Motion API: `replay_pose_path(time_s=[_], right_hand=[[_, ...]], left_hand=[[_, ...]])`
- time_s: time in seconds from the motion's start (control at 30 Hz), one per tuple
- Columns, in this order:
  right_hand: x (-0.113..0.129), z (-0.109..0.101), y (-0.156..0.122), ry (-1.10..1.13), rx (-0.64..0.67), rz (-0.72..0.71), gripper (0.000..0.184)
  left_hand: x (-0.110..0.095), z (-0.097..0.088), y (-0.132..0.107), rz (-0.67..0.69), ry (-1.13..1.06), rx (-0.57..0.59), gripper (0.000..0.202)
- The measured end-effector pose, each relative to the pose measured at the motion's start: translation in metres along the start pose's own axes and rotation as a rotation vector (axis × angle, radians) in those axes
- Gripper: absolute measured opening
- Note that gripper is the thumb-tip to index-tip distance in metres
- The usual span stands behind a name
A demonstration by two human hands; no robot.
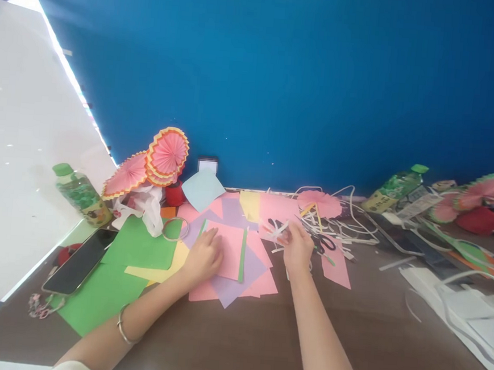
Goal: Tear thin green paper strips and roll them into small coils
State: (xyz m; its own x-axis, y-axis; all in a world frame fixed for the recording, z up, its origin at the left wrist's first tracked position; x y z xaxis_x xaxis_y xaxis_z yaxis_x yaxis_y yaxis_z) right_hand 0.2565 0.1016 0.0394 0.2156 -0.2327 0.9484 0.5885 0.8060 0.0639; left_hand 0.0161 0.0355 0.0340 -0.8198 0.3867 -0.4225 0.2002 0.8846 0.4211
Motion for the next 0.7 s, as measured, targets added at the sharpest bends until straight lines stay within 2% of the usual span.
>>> replay_pose_path(time_s=[0.1, 0.2, 0.37, 0.43, 0.5, 0.7], right_hand=[[-0.002, 0.002, 0.001, 0.071, 0.034, 0.059, 0.022], [-0.007, 0.005, 0.000, 0.077, 0.043, 0.085, 0.026], [-0.015, 0.005, -0.001, -0.053, 0.040, -0.033, 0.034], [-0.017, 0.004, -0.001, -0.078, 0.030, -0.053, 0.035], [-0.019, 0.002, -0.001, -0.089, 0.008, -0.048, 0.035], [-0.022, -0.001, -0.001, -0.146, -0.027, -0.047, 0.035]], left_hand=[[-0.016, 0.008, 0.018, -0.067, -0.238, 0.070, 0.036], [-0.034, 0.023, 0.036, -0.149, -0.585, 0.165, 0.034], [-0.046, 0.041, 0.039, -0.430, -1.191, 0.404, 0.035], [-0.042, 0.042, 0.034, -0.524, -1.255, 0.437, 0.033], [-0.034, 0.042, 0.028, -0.575, -1.208, 0.434, 0.028], [-0.029, 0.043, 0.021, -0.550, -1.137, 0.421, 0.016]])
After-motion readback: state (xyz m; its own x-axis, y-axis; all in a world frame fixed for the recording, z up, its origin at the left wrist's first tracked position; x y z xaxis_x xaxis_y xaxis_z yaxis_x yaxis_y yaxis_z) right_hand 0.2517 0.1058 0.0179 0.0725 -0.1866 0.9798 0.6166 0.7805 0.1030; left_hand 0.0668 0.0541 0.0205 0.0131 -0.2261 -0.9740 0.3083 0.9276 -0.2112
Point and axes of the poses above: each hand's wrist, its own y-axis towards the middle knuckle, its own z-axis out of the palm, x = y × z, the point moved 4 cm from there along y, towards the middle knuckle, and after that the axes turned 7 degrees about -x, right-handed, at the moved point
